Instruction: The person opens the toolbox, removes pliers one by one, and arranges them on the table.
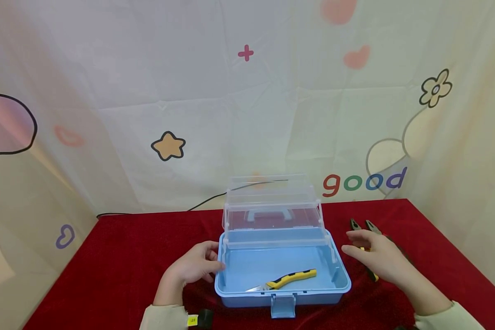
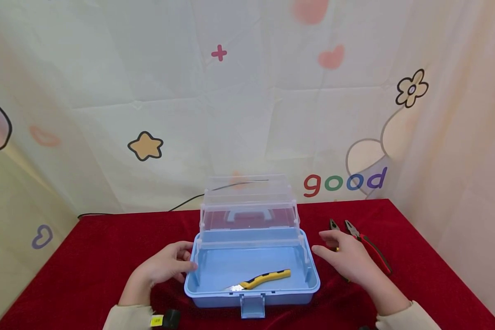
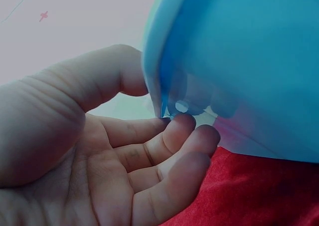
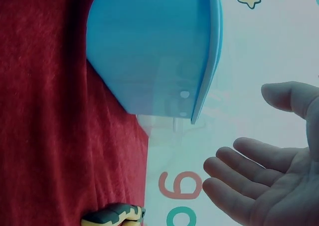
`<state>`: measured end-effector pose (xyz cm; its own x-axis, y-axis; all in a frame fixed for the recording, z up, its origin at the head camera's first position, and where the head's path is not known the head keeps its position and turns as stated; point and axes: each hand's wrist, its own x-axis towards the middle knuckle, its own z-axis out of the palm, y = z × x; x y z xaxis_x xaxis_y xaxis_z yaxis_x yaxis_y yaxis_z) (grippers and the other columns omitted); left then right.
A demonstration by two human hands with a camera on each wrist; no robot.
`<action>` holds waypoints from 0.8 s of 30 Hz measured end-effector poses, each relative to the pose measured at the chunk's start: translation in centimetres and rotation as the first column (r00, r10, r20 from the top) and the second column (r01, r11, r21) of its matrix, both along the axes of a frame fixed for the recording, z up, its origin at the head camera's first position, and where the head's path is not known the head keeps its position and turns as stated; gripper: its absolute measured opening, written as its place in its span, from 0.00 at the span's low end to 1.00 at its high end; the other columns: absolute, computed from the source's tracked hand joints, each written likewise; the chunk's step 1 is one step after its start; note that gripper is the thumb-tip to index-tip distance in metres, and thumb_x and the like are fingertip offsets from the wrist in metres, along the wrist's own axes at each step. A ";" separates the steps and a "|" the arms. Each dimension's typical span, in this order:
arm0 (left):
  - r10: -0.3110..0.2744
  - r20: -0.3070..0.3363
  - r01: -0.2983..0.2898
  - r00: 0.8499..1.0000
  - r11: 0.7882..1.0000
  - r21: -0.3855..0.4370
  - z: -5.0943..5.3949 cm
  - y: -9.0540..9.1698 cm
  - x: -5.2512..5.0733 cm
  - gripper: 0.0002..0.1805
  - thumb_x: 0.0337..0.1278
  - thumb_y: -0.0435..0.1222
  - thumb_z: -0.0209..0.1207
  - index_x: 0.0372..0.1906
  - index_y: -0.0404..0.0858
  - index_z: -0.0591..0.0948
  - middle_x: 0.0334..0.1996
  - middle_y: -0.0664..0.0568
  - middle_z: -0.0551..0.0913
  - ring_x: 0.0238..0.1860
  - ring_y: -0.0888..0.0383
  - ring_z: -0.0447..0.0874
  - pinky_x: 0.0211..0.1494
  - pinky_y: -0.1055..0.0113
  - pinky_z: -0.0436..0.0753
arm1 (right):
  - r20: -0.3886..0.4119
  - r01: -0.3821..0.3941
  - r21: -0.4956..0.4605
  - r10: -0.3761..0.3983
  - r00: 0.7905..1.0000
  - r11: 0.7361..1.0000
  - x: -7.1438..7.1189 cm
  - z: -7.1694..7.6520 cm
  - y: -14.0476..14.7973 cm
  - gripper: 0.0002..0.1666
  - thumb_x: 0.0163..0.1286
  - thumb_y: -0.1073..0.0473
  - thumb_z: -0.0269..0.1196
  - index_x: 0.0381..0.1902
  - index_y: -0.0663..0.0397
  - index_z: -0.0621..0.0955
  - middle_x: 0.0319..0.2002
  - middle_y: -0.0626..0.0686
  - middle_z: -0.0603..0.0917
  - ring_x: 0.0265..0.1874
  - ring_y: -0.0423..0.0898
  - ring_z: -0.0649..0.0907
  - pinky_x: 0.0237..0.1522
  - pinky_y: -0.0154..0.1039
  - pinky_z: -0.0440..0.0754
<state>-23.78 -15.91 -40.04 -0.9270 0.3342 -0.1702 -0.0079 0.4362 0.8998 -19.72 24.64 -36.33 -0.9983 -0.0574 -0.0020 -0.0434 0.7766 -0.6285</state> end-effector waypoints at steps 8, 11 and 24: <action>0.007 -0.001 -0.007 1.000 1.000 0.000 -0.1 0.0 -0.1 0.33 0.50 0.32 0.63 0.62 0.27 0.67 0.32 0.45 0.77 0.29 0.55 0.79 0.32 0.59 0.86 | -0.009 -0.027 -0.028 0.027 1.000 0.999 0.4 0.2 -1.0 0.35 0.62 0.46 0.63 0.60 0.64 0.73 0.54 0.67 0.79 0.48 0.60 0.81 0.40 0.50 0.85; 0.013 0.001 -0.013 1.000 1.000 -0.002 -0.2 0.1 -0.2 0.33 0.50 0.32 0.63 0.62 0.27 0.67 0.32 0.45 0.77 0.30 0.55 0.79 0.32 0.59 0.86 | -0.009 -0.033 -0.038 0.033 0.999 0.999 0.4 0.3 -1.3 0.35 0.62 0.46 0.64 0.59 0.64 0.73 0.53 0.67 0.79 0.47 0.58 0.82 0.40 0.49 0.85; 0.011 -0.003 -0.011 1.000 1.000 -0.005 -0.2 0.1 -0.2 0.33 0.50 0.32 0.63 0.62 0.27 0.66 0.32 0.45 0.77 0.29 0.55 0.79 0.32 0.59 0.86 | 0.001 -0.093 -0.085 0.094 0.996 0.992 0.4 0.1 -2.4 0.32 0.62 0.48 0.64 0.58 0.63 0.74 0.49 0.61 0.82 0.44 0.51 0.83 0.41 0.46 0.85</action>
